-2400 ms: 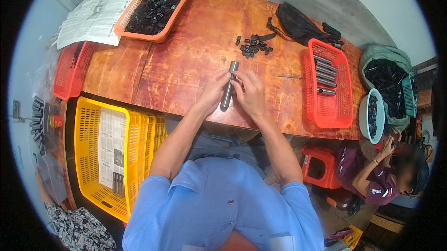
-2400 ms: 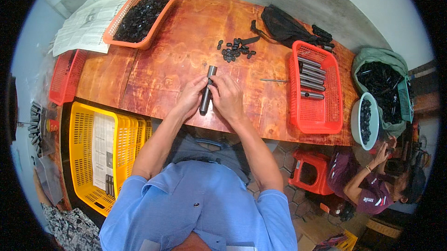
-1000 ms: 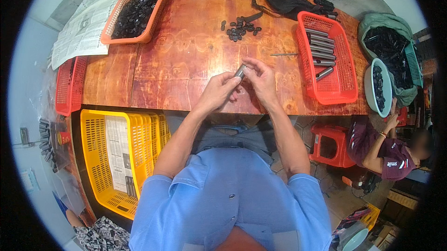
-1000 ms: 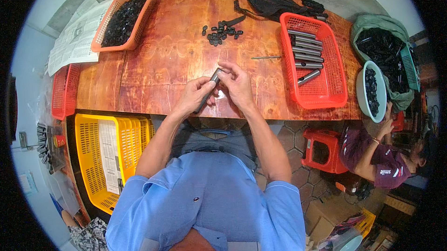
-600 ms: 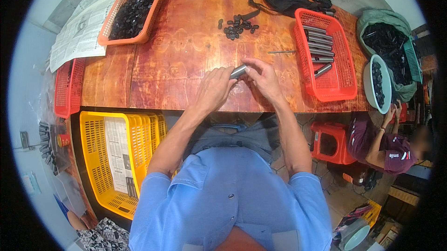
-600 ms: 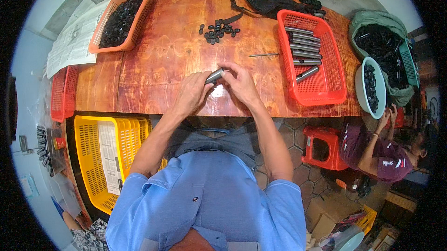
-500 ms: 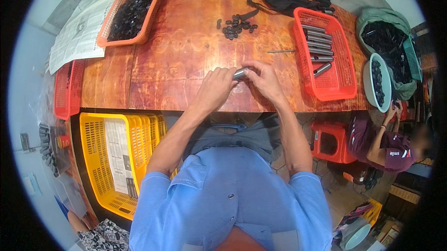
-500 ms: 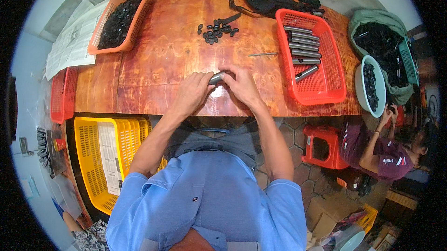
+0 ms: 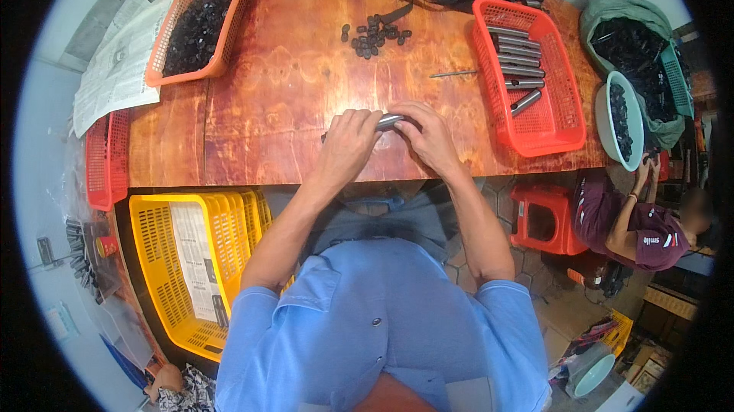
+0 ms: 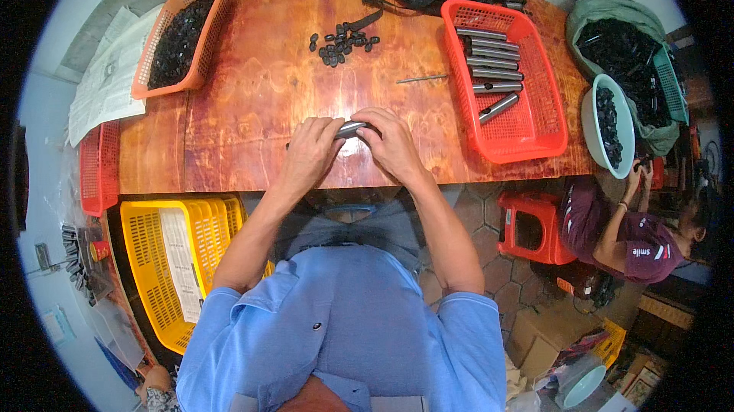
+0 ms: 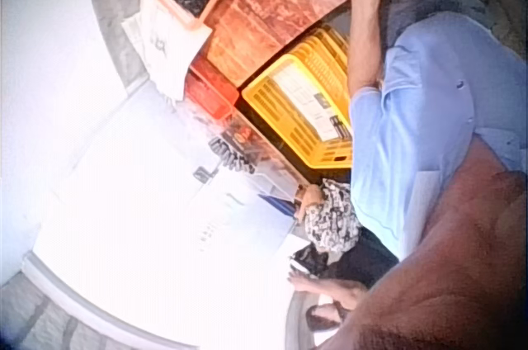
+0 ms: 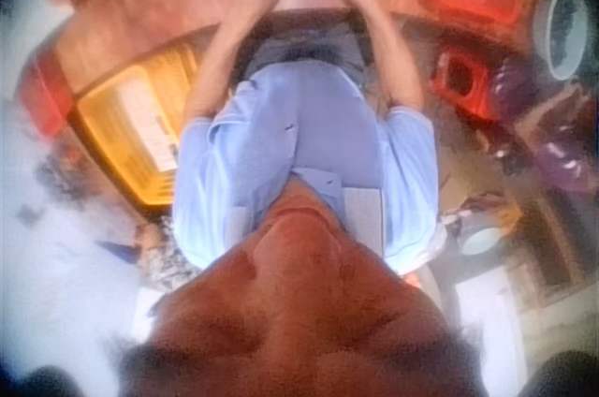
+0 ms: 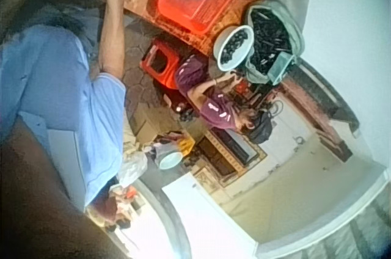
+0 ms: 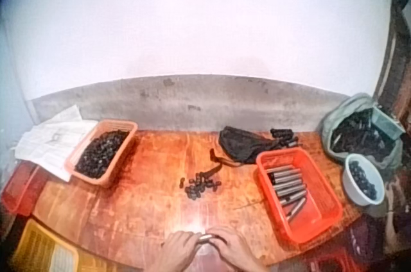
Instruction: The person assembles small black components into cylindrical metal tubes at a wooden workbench. They pick up each component, insert it into a tube, and place the tube into a red basket. Another person sits nearby and handles similar components.
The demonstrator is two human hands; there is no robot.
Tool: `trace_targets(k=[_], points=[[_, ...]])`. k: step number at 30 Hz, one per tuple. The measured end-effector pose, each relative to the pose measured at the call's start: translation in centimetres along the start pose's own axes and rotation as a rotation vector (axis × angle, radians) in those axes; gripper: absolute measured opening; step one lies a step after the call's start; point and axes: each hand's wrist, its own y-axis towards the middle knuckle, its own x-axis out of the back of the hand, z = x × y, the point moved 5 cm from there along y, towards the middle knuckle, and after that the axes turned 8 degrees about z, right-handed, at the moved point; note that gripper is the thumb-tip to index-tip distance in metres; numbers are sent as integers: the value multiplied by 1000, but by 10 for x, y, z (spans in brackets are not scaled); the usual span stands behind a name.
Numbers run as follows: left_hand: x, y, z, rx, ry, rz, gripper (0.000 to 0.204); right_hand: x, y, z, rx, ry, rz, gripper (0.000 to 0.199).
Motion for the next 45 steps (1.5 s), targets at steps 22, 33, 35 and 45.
trace_targets(k=[22,33,35,45], points=[[5,5,12,-16,-106,67,32,-31,68,-6,-116,-550,-177,25],[-1,6,14,20,-110,118,29,-29,63,-4,-178,-573,-160,23],[-1,7,15,26,-121,116,33,-30,62,-4,-184,-559,-160,22],[-3,9,17,4,-162,96,34,-28,61,1,-163,-549,-170,20]])
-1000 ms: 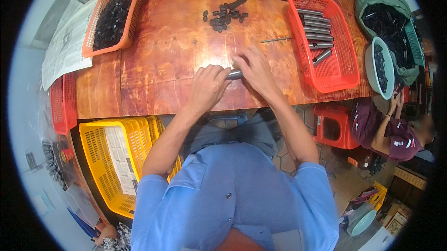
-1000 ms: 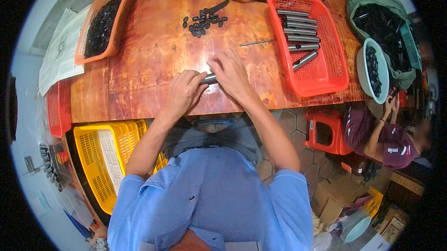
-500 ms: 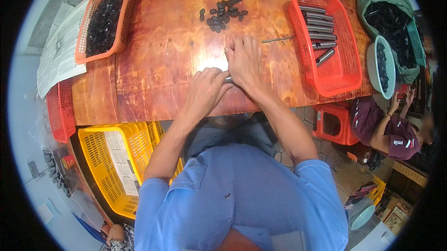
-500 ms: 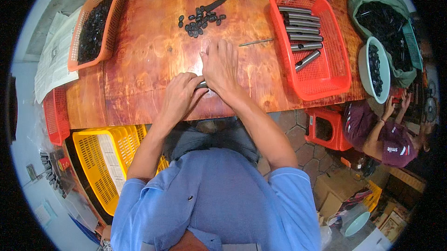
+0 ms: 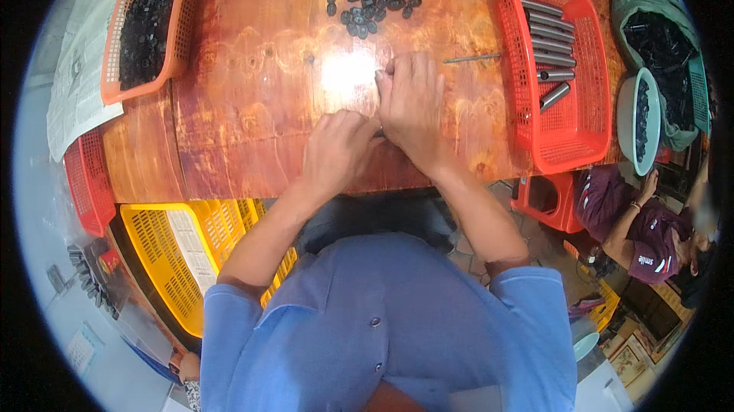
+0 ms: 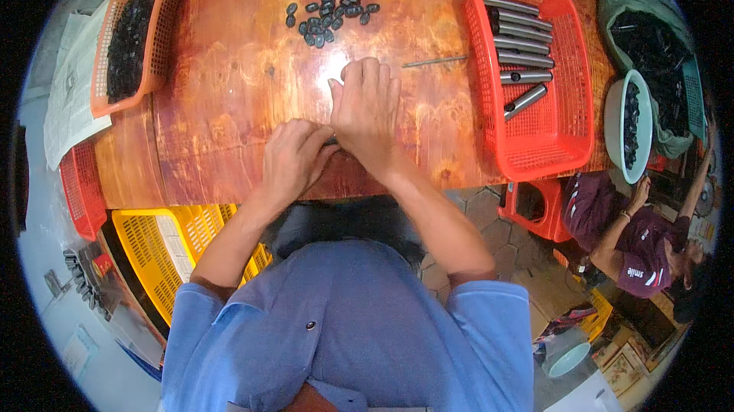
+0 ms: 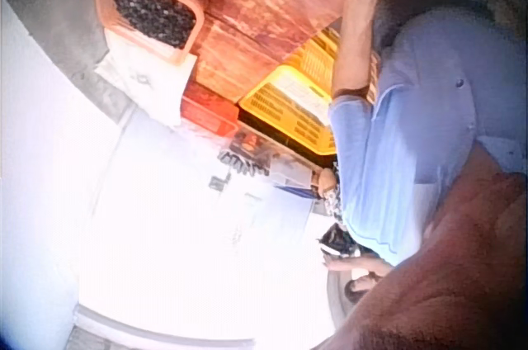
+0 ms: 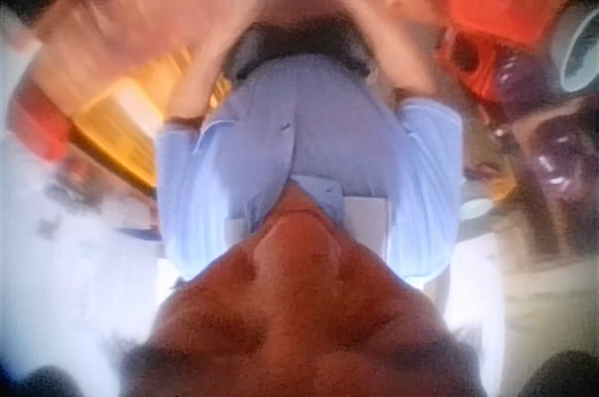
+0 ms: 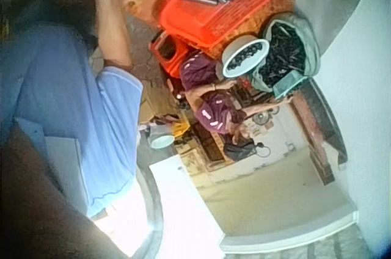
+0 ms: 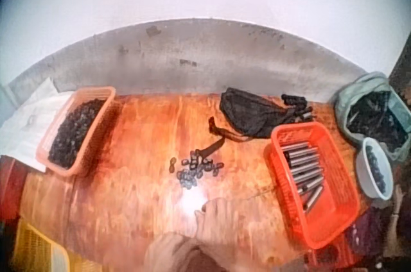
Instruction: The person assembles small black components into cylindrical metal tubes at a wooden workbench. They pick up each component, insert it into a tube, and place the tube into a red basket. Another person sits nearby and handles similar components.
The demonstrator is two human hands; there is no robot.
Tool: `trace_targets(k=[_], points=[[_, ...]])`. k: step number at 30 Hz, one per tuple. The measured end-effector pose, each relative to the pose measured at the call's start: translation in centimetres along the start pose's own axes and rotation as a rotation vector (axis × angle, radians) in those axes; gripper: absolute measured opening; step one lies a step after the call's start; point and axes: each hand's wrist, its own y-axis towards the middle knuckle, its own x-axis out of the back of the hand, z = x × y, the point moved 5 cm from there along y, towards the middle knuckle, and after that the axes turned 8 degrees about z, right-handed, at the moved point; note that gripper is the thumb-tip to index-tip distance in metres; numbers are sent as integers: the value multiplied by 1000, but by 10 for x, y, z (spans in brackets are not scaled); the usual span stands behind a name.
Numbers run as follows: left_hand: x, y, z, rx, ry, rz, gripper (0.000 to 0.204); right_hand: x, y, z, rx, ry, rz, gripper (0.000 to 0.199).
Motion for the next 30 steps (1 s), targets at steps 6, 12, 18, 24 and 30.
trace_targets(k=[6,12,18,24,30], points=[[-1,-3,-2,-19,94,-74,35,-7,3,-6,6,25,-10,20],[2,0,-5,-70,124,-103,37,-2,2,-10,-25,24,-27,22],[-3,-5,-4,-2,109,-36,34,-2,-3,-5,-29,-8,-22,21],[-1,8,5,9,71,-44,32,-7,8,-9,-22,-37,-22,21],[6,10,6,32,10,-51,30,-11,18,-6,15,-39,25,27]])
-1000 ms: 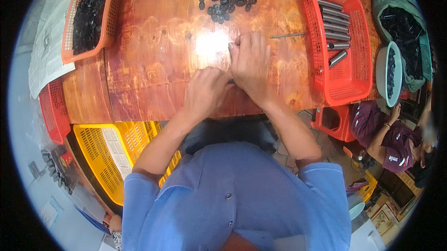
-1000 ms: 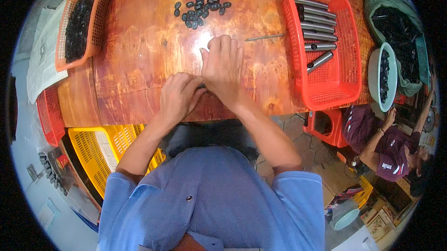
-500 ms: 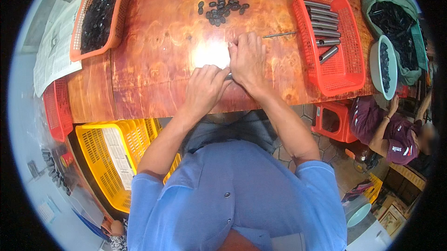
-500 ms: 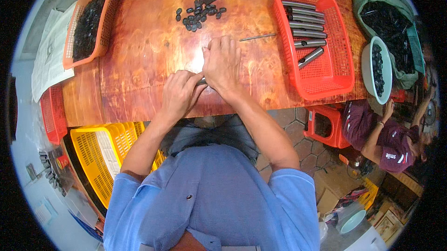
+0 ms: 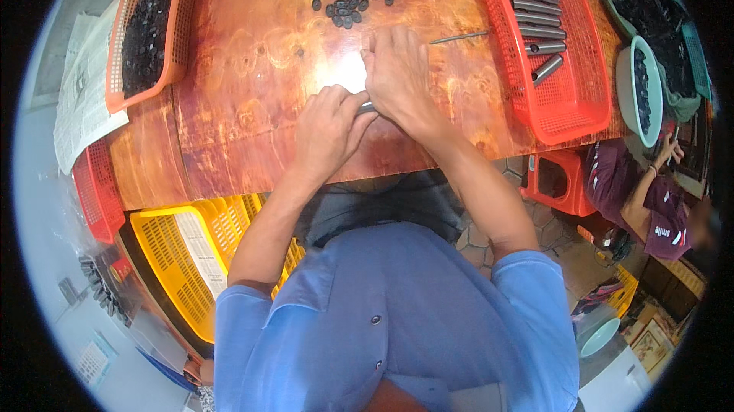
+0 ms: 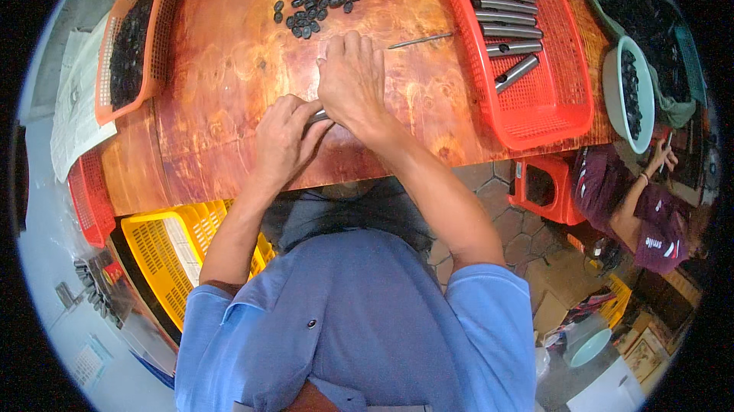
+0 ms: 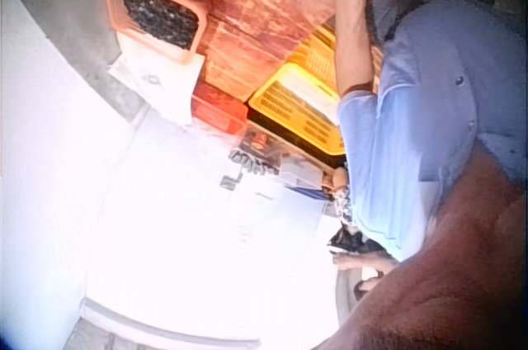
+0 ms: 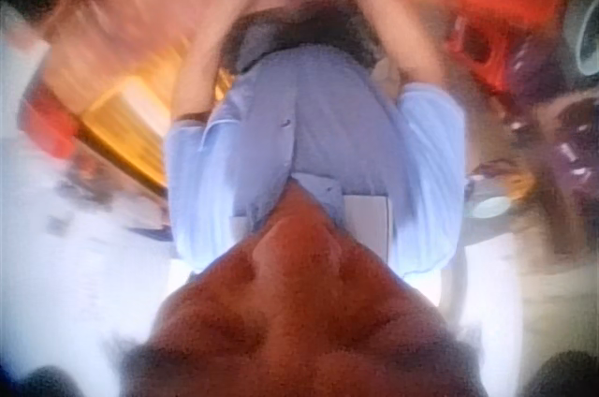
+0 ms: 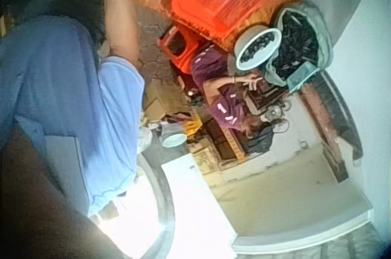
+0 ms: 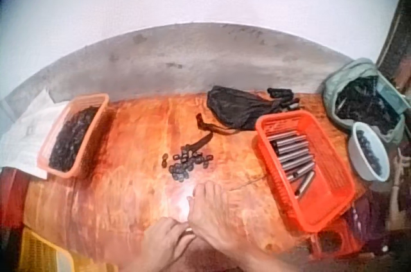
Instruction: The person assembles small black components into cylindrical metal tubes at a wooden workbench. They pick up each component, insert it into a tube, and place the tube into a red basket. Another person sits nearby and handles similar components.
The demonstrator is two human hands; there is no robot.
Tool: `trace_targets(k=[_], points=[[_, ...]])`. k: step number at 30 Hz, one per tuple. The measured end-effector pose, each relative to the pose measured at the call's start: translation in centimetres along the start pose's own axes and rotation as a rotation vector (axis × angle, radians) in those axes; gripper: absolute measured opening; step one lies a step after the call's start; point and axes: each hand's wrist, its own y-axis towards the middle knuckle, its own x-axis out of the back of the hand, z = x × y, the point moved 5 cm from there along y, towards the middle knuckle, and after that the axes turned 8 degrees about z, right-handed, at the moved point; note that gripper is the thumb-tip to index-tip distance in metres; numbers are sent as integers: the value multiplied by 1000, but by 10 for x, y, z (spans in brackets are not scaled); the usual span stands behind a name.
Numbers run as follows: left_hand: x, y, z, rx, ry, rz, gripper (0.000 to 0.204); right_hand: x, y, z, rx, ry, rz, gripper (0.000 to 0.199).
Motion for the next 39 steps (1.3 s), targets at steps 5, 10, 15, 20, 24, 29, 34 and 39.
trace_targets(k=[5,10,15,20,24,29,34,39], points=[[3,7,-1,20,6,69,30,-4,3,-5,11,1,-66,18],[2,4,-4,8,42,50,30,-2,1,-5,-7,27,-61,18],[-2,0,-3,-14,61,33,31,1,-4,-2,-3,78,-71,17],[-4,1,-3,-34,81,5,32,5,-4,-1,-27,80,-64,19],[-5,1,-4,-49,103,-13,34,2,-7,-4,-9,82,-111,19],[-2,0,-7,-30,154,36,35,1,-4,-4,-38,78,-135,19],[1,10,-4,14,180,-9,32,3,0,-22,-81,390,-311,26],[26,19,22,276,-81,-226,33,9,-13,-34,-174,664,-319,39]])
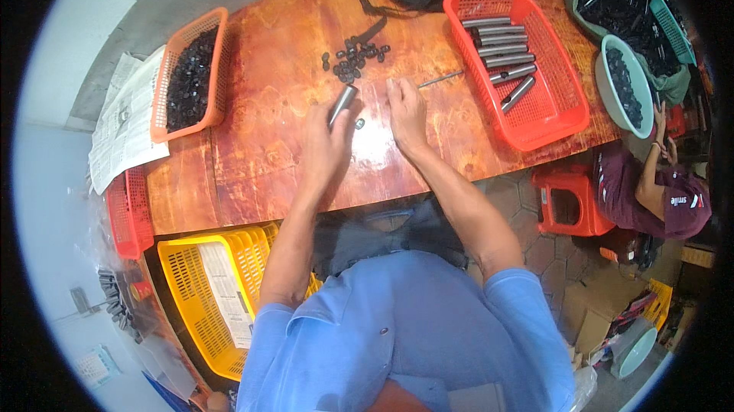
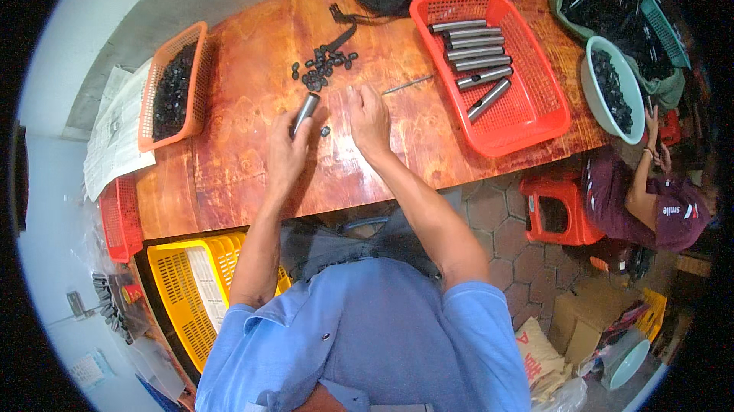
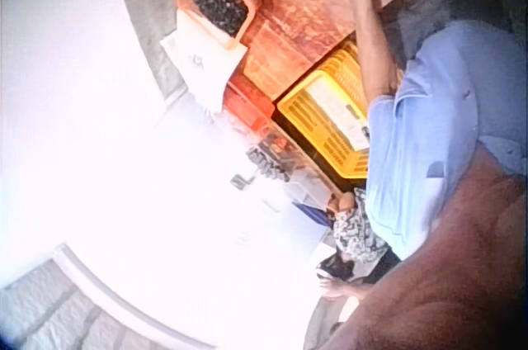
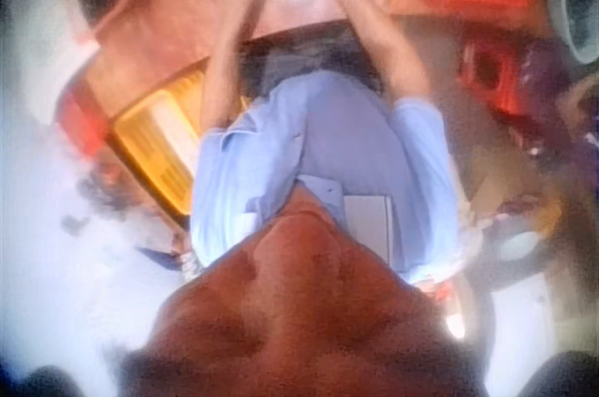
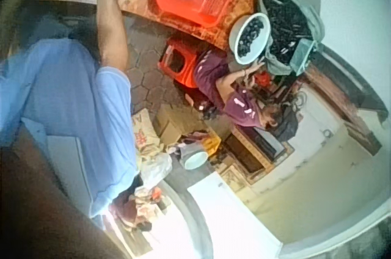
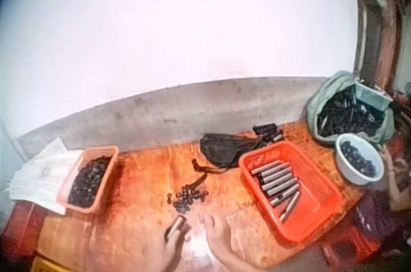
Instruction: The person assembles small black components into cylindrical metal tubes at a wooden workbench. They pick up each component, insert it into a tube, and place the tube into a red basket. Another person sits nearby and handles similar components.
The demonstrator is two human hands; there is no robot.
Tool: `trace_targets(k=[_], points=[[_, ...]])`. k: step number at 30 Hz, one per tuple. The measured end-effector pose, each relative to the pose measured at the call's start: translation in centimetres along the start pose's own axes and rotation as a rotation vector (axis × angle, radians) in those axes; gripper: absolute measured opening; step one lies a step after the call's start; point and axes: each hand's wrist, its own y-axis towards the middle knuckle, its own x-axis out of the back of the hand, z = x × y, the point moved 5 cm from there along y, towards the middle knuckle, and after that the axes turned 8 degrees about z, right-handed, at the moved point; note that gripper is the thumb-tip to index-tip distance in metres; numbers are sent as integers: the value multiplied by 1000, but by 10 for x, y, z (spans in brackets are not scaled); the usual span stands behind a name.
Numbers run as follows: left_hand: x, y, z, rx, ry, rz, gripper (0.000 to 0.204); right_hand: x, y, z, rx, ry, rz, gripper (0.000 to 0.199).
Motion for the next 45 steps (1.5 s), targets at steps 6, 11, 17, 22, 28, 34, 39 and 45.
trace_targets(k=[6,11,17,22,28,34,39,45], points=[[-9,4,55,606,-1030,69,35,-22,-35,32,176,-81,642,25],[-17,-10,70,579,-1156,59,35,-26,-38,45,579,-207,445,17],[-19,-26,56,602,-1431,100,37,-19,-16,22,67,1,310,18],[-28,-37,60,529,-1482,56,36,-14,23,13,246,-272,163,24],[-24,-43,60,389,-1468,106,33,-35,52,7,292,-591,294,29],[-20,-43,58,372,-1602,85,32,-34,34,14,418,-570,282,13],[-17,-42,57,388,-1713,100,32,-28,34,5,453,-636,278,15],[-19,-42,58,368,-1709,129,32,-22,30,14,425,-603,301,22]])
